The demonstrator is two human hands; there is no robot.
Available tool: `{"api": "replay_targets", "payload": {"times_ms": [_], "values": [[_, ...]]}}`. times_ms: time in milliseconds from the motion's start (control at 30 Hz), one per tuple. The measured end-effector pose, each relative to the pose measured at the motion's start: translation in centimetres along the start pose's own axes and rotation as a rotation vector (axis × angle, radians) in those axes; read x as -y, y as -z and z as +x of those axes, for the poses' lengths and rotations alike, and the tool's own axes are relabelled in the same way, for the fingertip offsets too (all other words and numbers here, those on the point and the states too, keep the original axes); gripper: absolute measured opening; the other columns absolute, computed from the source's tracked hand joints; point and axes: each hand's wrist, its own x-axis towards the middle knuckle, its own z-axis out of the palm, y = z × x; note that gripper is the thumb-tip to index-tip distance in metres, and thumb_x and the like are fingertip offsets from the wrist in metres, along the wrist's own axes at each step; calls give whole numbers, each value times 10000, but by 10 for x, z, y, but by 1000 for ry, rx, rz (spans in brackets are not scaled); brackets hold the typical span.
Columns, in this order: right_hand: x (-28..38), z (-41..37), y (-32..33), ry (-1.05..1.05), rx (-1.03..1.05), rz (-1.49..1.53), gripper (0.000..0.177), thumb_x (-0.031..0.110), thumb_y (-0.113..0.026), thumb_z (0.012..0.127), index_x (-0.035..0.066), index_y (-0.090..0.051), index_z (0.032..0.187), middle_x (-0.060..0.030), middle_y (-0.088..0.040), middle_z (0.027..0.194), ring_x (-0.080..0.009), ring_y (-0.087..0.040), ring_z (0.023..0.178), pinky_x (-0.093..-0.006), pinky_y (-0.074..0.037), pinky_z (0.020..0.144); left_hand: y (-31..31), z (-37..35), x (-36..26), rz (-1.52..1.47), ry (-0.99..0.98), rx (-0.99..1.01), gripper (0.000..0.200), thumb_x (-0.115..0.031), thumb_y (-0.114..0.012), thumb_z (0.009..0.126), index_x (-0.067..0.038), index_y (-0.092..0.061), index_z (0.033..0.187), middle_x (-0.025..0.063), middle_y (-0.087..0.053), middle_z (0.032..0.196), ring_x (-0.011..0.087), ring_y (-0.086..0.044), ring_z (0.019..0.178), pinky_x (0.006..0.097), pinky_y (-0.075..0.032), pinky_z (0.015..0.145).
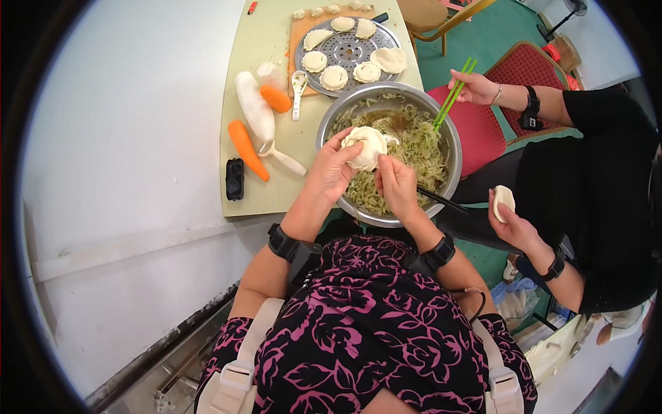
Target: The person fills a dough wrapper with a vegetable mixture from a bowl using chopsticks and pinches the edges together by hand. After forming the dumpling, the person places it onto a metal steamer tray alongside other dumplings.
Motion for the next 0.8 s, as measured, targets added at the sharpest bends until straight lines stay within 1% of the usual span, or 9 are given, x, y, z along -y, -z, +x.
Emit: {"api": "replay_targets", "payload": {"times_ms": [67, 167, 267, 367, 467, 567, 667, 767, 800], "values": [[5, -3, 6, -54, 74, 119, 334, 239, -421, 892, 5, -504, 668, -53, -484, 507, -132, -444, 440, -284, -370, 450, 1, 1, -1, -77, 45, -7, 364, -12, -571, 770, 8, -455, 1114, 111, -549, 1027, 203, -561, 925, 341, -490, 775], [-8, 4, 11, -35, -35, 2, 322, 229, -435, 886, 2, -494, 666, -72, -475, 508, -153, -453, 447, -299, -371, 461, 4, 1, -5, -22, 100, 0, 352, 0, -569, 767, 17, -460, 1101, 120, -550, 1019, 210, -567, 910, 350, -494, 773], [-13, 6, 9, 139, -62, -163, 318, 229, -447, 879, 1, -481, 660, -106, -461, 515, -203, -464, 456, -320, -368, 469, 7, 1, -5, 50, 134, 17, 321, -27, -557, 782, -10, -482, 1093, 102, -557, 1030, 198, -565, 919, 353, -475, 804], [-6, 6, 6, 298, -113, -287, 317, 228, -464, 870, 0, -466, 649, -142, -449, 530, -258, -456, 467, -337, -358, 462, 7, 2, -4, 33, 166, 0, 343, 3, -566, 769, 24, -465, 1096, 119, -547, 1017, 209, -572, 891, 347, -499, 770], [1, 6, 5, 244, -110, -293, 312, 224, -476, 863, -1, -461, 647, -157, -450, 535, -287, -450, 468, -348, -355, 457, 6, 1, -3, 39, 179, 14, 347, 0, -568, 769, 27, -462, 1099, 116, -546, 1017, 203, -571, 891, 346, -500, 765], [-3, 6, 3, 222, -131, -295, 308, 216, -483, 858, -1, -456, 642, -159, -452, 533, -292, -449, 465, -352, -350, 450, 4, -2, -4, 78, 184, 34, 348, -4, -566, 772, 22, -462, 1103, 113, -547, 1016, 199, -571, 891, 342, -499, 762], [-5, 6, 0, 246, -164, -322, 302, 200, -485, 856, -1, -456, 633, -160, -451, 530, -293, -445, 460, -352, -344, 444, 4, -3, -2, 78, 128, 14, 341, -9, -564, 775, 13, -467, 1101, 109, -548, 1018, 197, -571, 890, 330, -497, 761], [-6, 6, -2, 269, -182, -343, 297, 181, -479, 856, -2, -451, 625, -161, -452, 531, -293, -443, 459, -350, -339, 439, 4, -3, 0, 16, 62, -26, 332, -7, -561, 775, 10, -474, 1095, 106, -552, 1020, 196, -570, 890, 328, -491, 764], [-6, 5, -4, 263, -180, -329, 292, 177, -476, 857, -1, -456, 627, -151, -455, 527, -280, -448, 457, -345, -342, 439, 4, -2, 2, 4, 47, -30, 329, -5, -561, 773, 6, -478, 1091, 104, -554, 1017, 196, -570, 892, 328, -488, 767]]}}
